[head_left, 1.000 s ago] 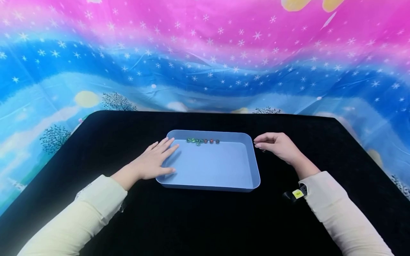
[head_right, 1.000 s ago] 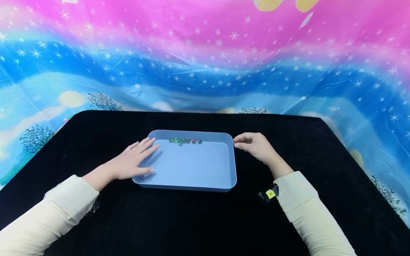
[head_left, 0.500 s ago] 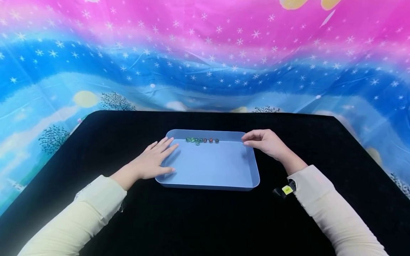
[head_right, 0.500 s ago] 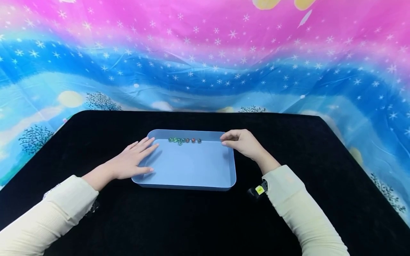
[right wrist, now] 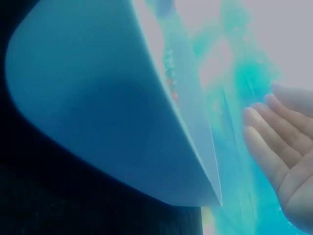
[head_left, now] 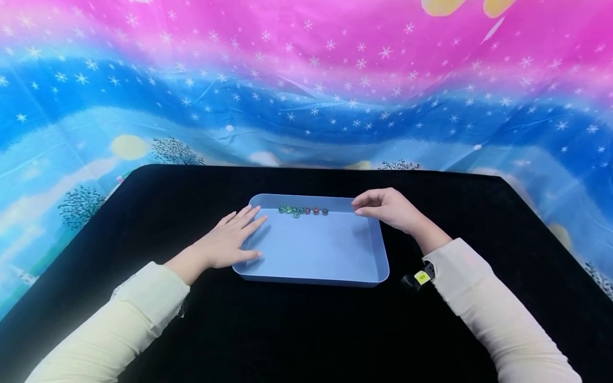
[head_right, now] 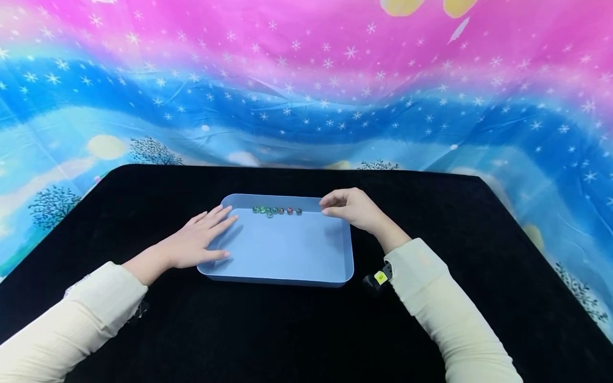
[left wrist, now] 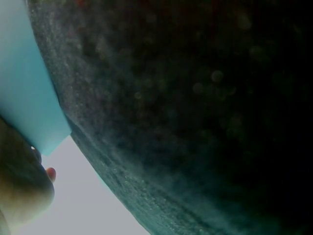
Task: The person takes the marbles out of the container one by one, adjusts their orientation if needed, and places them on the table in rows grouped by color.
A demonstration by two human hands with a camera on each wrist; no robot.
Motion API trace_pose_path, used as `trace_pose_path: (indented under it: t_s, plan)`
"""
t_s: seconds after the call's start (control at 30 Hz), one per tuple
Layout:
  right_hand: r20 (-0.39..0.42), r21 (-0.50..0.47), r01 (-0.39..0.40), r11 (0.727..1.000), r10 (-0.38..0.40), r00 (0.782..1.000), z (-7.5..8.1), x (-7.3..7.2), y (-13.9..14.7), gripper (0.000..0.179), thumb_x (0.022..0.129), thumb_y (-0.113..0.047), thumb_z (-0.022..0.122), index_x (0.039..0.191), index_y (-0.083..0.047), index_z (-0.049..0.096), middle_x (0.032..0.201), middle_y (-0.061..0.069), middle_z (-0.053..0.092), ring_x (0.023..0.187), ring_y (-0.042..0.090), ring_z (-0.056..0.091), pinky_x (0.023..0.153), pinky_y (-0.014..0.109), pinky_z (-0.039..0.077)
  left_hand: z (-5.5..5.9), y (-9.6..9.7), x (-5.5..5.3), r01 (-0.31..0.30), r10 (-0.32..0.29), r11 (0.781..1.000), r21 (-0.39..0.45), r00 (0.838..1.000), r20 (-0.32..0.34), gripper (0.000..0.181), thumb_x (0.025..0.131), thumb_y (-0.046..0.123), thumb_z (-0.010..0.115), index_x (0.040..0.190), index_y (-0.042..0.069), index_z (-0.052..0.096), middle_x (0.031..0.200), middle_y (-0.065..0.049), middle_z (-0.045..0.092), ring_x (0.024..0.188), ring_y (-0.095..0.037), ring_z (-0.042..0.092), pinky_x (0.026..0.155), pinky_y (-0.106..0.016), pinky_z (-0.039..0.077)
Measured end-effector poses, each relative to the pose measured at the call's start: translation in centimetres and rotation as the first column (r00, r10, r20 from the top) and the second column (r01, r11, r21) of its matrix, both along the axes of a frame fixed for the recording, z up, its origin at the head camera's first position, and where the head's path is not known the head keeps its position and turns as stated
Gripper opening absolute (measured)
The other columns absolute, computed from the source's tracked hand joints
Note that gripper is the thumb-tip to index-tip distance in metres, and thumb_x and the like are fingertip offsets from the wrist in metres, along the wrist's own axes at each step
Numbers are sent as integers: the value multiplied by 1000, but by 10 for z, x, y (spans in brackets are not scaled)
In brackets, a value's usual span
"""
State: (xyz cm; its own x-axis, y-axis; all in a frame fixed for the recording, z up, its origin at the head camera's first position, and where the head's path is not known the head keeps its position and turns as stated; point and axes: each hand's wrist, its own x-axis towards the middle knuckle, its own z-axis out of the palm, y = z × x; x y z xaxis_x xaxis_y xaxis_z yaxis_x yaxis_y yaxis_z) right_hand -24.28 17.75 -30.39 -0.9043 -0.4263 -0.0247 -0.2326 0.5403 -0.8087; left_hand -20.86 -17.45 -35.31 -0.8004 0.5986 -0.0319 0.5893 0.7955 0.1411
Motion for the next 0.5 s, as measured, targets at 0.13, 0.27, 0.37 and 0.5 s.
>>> trace_pose_path:
  t_s: [0.13,0.27,0.37,0.5]
  plan:
    - [-1,23,-29,999,29,1000,0,-3,-4,32,79,-19,63,105,-1,60,103,14,59,89,19,57,76,37,45,0,0,0,4,-4,1000,-2,1000,-4,76,81,53,45,139,13,17,143,-10,7,130,-25,0,101,-46,6]
    - [5,34,-52,998,52,999,2,-5,-9,33,79,-19,63,107,-1,59,104,14,59,91,18,56,78,37,44,1,1,1,4,-4,1000,2,1000,-10,76,81,53,45,139,12,17,143,-11,8,130,-25,0,100,-46,7]
    - [12,37,-53,998,53,999,4,-6,-13,32,79,-18,62,107,-2,59,103,12,60,92,18,56,79,37,44,1,0,2,0,0,1000,6,1000,-12,76,81,54,45,139,13,17,143,-10,8,130,-24,-1,101,-46,7]
    - [13,34,-44,998,43,999,7,-8,-18,29,80,-18,62,105,-5,60,103,11,60,92,18,56,79,37,43,0,0,2,-1,1,1000,8,1000,-11,76,81,53,45,139,14,17,144,-9,7,130,-24,-1,101,-45,7]
